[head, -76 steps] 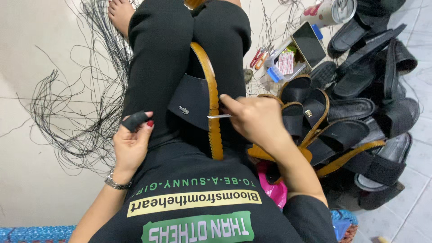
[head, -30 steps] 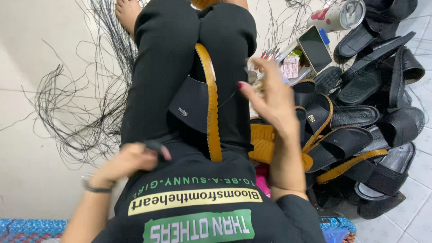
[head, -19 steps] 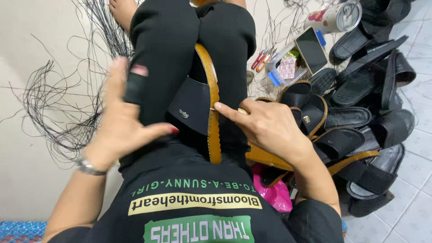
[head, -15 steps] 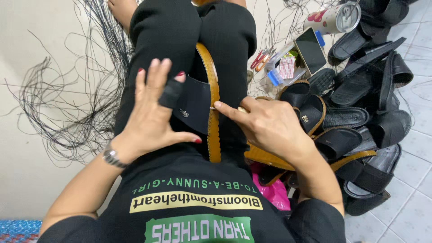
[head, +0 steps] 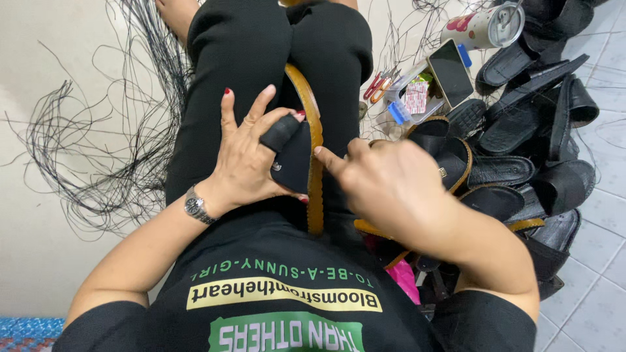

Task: The person sits on the floor and sews a black slide sandal with a yellow sole using a needle and thread. They repeatedly push the needle through the strap and pull the thread to attach it to the sole.

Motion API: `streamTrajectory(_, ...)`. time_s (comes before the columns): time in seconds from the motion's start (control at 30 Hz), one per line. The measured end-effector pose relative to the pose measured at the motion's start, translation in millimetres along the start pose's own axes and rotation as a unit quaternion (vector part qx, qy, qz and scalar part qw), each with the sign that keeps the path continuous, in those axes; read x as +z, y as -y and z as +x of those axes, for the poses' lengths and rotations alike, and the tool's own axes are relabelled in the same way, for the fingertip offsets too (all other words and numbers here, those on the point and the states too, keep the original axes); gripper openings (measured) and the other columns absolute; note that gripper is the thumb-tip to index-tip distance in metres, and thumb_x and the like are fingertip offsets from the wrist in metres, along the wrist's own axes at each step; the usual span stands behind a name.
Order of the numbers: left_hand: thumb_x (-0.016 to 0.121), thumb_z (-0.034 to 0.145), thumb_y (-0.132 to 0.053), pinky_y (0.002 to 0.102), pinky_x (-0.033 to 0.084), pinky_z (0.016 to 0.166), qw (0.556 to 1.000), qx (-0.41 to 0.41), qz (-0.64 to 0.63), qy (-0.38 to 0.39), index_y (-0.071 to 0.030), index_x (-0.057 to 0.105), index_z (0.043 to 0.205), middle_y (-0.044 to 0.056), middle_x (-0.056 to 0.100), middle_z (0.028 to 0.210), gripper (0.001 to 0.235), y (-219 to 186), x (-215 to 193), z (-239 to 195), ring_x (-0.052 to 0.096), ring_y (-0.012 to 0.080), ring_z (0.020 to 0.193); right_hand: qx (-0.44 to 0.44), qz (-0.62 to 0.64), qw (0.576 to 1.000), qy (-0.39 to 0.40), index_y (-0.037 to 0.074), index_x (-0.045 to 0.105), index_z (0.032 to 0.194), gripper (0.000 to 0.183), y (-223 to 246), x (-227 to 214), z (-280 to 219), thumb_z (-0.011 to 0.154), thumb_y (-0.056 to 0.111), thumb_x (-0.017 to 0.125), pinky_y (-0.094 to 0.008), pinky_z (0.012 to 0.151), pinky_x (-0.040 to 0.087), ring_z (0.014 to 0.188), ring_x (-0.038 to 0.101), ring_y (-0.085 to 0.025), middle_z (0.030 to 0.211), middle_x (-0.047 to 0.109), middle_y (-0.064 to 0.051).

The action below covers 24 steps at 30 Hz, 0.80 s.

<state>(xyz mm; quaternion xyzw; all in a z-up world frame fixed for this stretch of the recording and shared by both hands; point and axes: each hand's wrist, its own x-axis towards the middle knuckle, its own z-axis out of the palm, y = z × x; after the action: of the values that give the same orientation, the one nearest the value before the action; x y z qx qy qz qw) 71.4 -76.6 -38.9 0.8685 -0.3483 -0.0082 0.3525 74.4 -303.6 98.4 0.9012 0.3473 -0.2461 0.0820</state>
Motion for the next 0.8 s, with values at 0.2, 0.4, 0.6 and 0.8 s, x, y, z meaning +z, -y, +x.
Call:
streamTrajectory(0.2,0.071,0.07,-0.09,0.067,0.0,0.117,1.0,0.014,0.013,-0.023,-0.002,0.059,0.142,0.015,0.06,0.136,0.114,-1.0,5.5,0.7,0.043,0.0436,0.146,0.036,-0.059,0.991,-0.115,0.016,0.073,0.106,0.017,29.0,25.5,15.4,0.098,0.02,0.058,-0.041,0.033,0.043,0.046,0.065,-0.029,0.063,0.063,-0.006)
streamTrajectory(0.4,0.077,0.077,-0.066,0.064,0.024,0.11,0.991,-0.07,0.073,-0.093,-0.005,0.051,0.096,0.016,0.053,0.142,0.069,-3.9,-18.4,-55.9,0.041,0.0484,0.139,0.018,-0.047,0.989,-0.139,0.017,0.064,0.108,0.025,20.6,11.2,1.3,0.084,0.016,0.063,-0.038,0.035,0.043,0.049,0.063,-0.021,0.072,0.056,0.001)
streamTrajectory(0.6,0.079,0.087,-0.012,0.035,0.053,0.094,0.872,-0.238,-0.41,-0.12,0.002,0.07,0.109,0.02,0.066,0.123,0.027,-26.9,-48.6,-115.9,0.065,0.0281,0.101,-0.005,-0.032,0.994,-0.1,0.017,0.057,0.09,0.015,27.9,1.9,9.5,0.079,0.01,0.064,-0.04,0.036,0.042,0.049,0.063,-0.025,0.067,0.056,-0.002)
streamTrajectory(0.8,0.066,0.091,0.006,0.028,0.048,0.05,0.606,-0.362,-0.69,-0.158,0.006,0.068,0.112,0.02,0.063,0.089,0.021,-39.4,4.3,-104.3,0.062,0.0215,0.059,-0.027,0.009,0.991,-0.131,0.013,0.07,0.093,0.01,12.8,-10.5,18.0,0.085,0.011,0.065,-0.039,0.05,0.055,0.058,0.07,-0.026,0.067,0.066,-0.005)
